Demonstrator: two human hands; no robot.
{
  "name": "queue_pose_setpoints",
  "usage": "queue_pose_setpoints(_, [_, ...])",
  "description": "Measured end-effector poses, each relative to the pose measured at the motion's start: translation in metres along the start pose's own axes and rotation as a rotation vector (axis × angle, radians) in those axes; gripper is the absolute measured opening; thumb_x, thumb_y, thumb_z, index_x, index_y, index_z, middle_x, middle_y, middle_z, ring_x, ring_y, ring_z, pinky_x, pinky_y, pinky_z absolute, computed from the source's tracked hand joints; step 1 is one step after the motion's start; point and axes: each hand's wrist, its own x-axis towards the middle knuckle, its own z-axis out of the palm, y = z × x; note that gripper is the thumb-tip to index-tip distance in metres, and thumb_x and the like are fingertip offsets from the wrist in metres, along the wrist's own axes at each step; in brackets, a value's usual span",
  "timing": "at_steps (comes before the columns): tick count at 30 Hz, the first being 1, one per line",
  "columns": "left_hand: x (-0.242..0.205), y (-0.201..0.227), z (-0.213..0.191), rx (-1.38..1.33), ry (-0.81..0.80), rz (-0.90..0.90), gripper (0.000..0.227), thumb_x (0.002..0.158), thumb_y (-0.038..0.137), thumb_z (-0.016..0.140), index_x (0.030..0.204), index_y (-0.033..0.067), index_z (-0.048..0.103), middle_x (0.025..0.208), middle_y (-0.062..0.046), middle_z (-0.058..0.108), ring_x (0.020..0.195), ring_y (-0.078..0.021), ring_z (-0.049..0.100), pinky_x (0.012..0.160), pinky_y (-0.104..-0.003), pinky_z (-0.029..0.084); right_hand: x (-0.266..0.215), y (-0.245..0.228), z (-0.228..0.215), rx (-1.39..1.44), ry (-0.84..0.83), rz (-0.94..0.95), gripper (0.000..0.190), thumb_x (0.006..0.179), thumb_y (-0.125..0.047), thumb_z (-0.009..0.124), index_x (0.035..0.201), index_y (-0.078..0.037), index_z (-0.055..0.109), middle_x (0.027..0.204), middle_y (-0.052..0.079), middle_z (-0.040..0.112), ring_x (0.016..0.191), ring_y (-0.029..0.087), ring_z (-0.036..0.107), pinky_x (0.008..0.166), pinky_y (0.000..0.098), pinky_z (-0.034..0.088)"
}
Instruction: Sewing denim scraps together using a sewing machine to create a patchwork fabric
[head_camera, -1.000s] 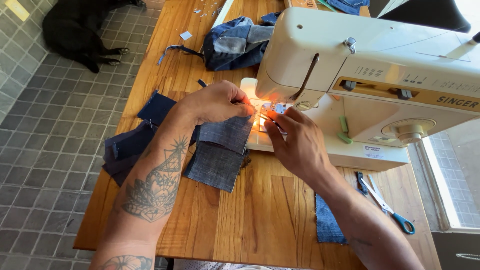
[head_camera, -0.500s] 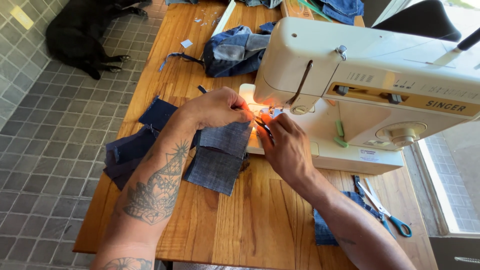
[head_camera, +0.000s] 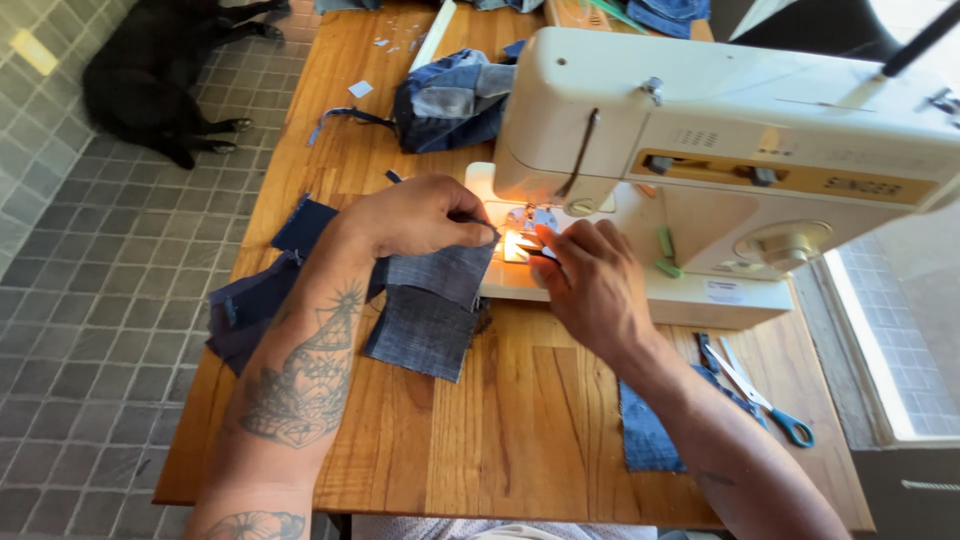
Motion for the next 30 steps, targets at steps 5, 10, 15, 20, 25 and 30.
queue_pose_setpoints(5, [-0.033,0.044,-0.005,0.056,-0.014,0.045,0.028,0.101,0.033,0.080,0.116,0.0134,0.094,0.104,-0.015,0.090,0.109,-0.0367,0.084,0.097,-0.049,0.062,-0.027,0.047,-0.016,-0.134,-0.023,-0.019,0.031,0.110,-0.034,0.080,0.133,-0.017,0.091,0.107,0.008,0.071,0.104,0.038,0.066,0.087,0.0531,0.052])
queue_pose_setpoints(10, [-0.038,0.065,0.025,0.097,-0.022,0.105,0.023,0.098,0.040,0.082,0.115,0.0306,0.095,0.109,0.000,0.093,0.119,-0.0310,0.085,0.112,-0.045,0.059,-0.027,0.020,-0.057,-0.124,-0.057,-0.124,0.042,0.117,-0.028,0.071,0.156,-0.013,0.078,0.140,0.015,0.067,0.135,0.039,0.055,0.097,0.0487,0.039])
queue_pose_setpoints(15, [-0.052,0.088,0.074,0.204,0.049,0.351,0.021,0.096,0.052,0.087,0.115,0.0420,0.090,0.108,0.015,0.092,0.122,-0.0214,0.084,0.118,-0.045,0.048,-0.053,-0.044,-0.084,1.063,-0.234,0.335,0.129,0.088,-0.002,0.100,0.189,-0.012,0.020,0.144,0.011,0.073,0.127,0.016,0.067,0.115,0.0330,0.049])
queue_pose_setpoints(20, [-0.062,0.058,0.115,0.004,0.406,0.575,0.062,0.092,0.067,0.092,0.133,0.0218,0.079,0.109,-0.003,0.085,0.110,-0.0278,0.083,0.104,-0.049,0.058,-0.096,-0.057,-0.075,1.245,0.124,0.628,0.086,0.099,0.015,0.082,0.177,-0.002,0.050,0.112,0.015,0.081,0.095,0.019,0.083,0.089,0.0325,0.068])
queue_pose_setpoints(25, [-0.094,0.020,0.123,-0.221,0.065,0.157,0.122,0.062,0.072,0.108,0.158,0.0080,0.068,0.133,-0.019,0.082,0.128,-0.0430,0.078,0.116,-0.059,0.060,-0.135,-0.054,-0.078,1.430,0.305,0.791,0.075,0.100,0.013,0.080,0.171,-0.001,0.060,0.108,0.015,0.084,0.086,0.015,0.076,0.083,0.0300,0.062])
queue_pose_setpoints(30, [-0.107,0.022,0.157,-0.367,0.099,0.146,0.046,0.081,0.012,0.104,0.123,0.0125,0.085,0.105,-0.009,0.086,0.102,-0.0233,0.077,0.097,-0.040,0.061,-0.150,-0.069,-0.073,1.272,0.365,0.832,0.071,0.098,0.014,0.081,0.165,0.005,0.061,0.110,0.013,0.084,0.090,0.017,0.084,0.086,0.0322,0.070])
